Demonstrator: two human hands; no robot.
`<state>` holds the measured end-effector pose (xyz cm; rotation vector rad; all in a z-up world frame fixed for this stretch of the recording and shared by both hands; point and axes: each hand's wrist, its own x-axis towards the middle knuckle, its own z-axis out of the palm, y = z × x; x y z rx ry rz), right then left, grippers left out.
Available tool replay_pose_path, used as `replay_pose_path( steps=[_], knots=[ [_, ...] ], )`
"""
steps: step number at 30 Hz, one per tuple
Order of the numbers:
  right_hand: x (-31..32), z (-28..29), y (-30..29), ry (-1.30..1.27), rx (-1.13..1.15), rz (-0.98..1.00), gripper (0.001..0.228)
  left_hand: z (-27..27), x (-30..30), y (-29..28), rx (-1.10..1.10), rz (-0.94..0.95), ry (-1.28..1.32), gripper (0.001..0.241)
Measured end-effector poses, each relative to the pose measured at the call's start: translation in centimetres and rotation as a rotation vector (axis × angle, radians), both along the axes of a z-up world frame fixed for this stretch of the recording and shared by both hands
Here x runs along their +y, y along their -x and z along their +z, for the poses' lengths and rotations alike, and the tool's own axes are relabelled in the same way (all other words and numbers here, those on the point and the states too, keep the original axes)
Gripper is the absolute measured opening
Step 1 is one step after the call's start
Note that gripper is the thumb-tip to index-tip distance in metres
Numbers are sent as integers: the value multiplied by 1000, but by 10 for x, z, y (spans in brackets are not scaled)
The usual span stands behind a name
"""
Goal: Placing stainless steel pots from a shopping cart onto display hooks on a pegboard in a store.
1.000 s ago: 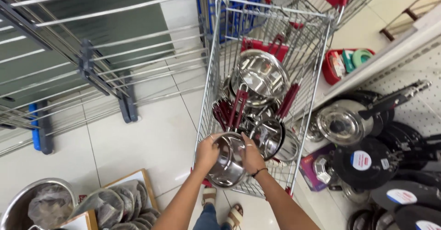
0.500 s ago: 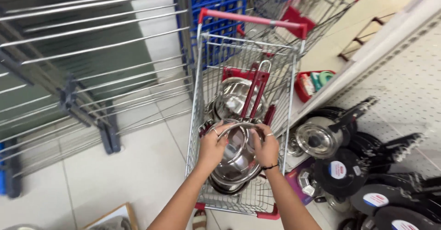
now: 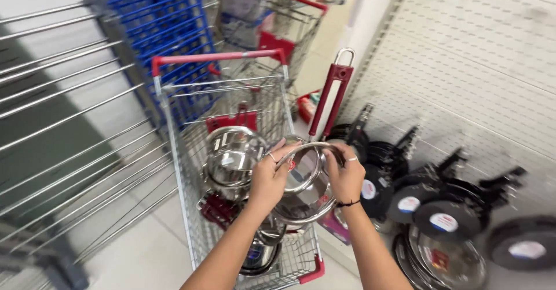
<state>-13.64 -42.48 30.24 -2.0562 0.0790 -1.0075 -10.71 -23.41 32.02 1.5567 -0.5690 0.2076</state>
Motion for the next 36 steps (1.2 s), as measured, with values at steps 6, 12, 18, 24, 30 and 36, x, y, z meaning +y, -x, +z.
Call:
replay_pose_path(
  steps=[6,12,18,24,30,36],
  knots=[
    [-37,28,23,55,-12,-227,23,15,-50,-14,-70,-142,29,34],
    [-82,49,34,168,-72,-365,26,29,-108,-24,-84,-229,65,40],
    [-134,70,19,257,-93,-399,25,41,-173,-49,-153,-176,56,30],
    [-207,80,-20,383,-70,-460,23,55,-238,-85,-189,-14,-80,31],
    [-262,94,-63,427,-92,-432,20,73,-289,-116,-83,36,-96,22],
    [-297,94,-100,339,-14,-406,22,61,-332,-162,-229,131,-92,21]
  ],
)
